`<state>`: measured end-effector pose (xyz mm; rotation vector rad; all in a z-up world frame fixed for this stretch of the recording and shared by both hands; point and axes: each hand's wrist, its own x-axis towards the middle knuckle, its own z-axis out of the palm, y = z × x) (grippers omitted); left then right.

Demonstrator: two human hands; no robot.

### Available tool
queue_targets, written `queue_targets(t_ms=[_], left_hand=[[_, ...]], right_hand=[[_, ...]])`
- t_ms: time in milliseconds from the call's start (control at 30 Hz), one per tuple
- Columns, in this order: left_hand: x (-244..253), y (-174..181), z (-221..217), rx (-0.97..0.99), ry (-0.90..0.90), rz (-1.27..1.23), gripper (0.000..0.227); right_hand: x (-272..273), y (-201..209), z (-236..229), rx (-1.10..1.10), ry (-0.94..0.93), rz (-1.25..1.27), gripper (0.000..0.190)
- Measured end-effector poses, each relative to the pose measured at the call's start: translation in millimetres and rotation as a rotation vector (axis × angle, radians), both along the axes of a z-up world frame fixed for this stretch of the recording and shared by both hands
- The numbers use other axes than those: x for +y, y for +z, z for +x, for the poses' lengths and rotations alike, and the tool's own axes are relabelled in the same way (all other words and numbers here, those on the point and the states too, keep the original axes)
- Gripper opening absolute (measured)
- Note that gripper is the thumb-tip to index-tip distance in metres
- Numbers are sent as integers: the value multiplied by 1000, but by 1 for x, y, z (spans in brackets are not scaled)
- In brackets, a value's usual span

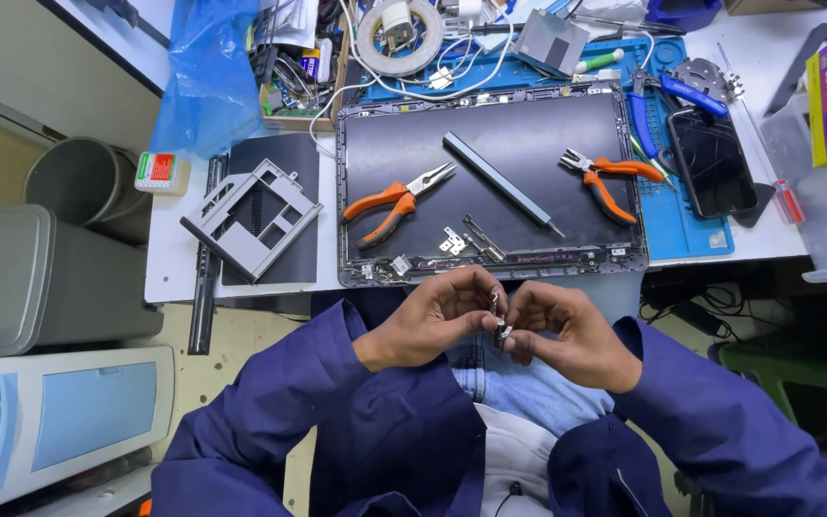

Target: The person is seated and works on small metal components, likely laptop hinges, using two pairs of pliers. They grip and bend the parts, occasionally switching between tools to manipulate the metal pieces over their lap.

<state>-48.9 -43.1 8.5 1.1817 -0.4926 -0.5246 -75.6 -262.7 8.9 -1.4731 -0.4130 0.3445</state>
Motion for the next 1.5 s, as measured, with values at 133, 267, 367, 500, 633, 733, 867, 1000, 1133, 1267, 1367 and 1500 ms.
queue_targets(t_ms=[133, 267, 367, 500, 633, 733, 867, 1000, 1133, 1267, 1367, 1500], left_hand=[[0, 6, -3, -3, -37, -11, 23], [0, 5, -7, -38, -41, -16, 22], [1, 7, -4, -39, -63, -40, 22], [3, 21, 0, -4, -78, -66, 26], [-1, 19, -3, -143, 2, -48, 21], [-2, 18, -6, -157, 40, -40, 17], [-2, 11, -7, -198, 52, -10, 18], [-4, 23, -12, -310, 117, 54, 17], [-4, 25, -13, -430, 216, 135, 16], [-3, 20, -7, -501, 342, 227, 14], [-5, 23, -7, -530, 403, 260, 12], [-3, 28, -9, -559, 436, 280, 12]], right_hand=[[2, 12, -3, -59, -25, -20, 14], [2, 16, -6, -95, -39, -30, 15], [3, 22, -6, -37, -22, -5, 15], [-3, 19, 0, -19, -16, -8, 13], [-1, 21, 0, -50, 24, -17, 10], [-3, 23, 2, -80, 37, -46, 11], [-2, 25, -1, -134, 13, -69, 13], [-2, 28, -3, -138, -7, -57, 13], [0, 33, -5, -170, -75, -65, 13], [0, 28, -11, -380, -257, -264, 11], [11, 23, -21, -675, -412, -440, 13], [10, 17, -21, -782, -453, -519, 10]])
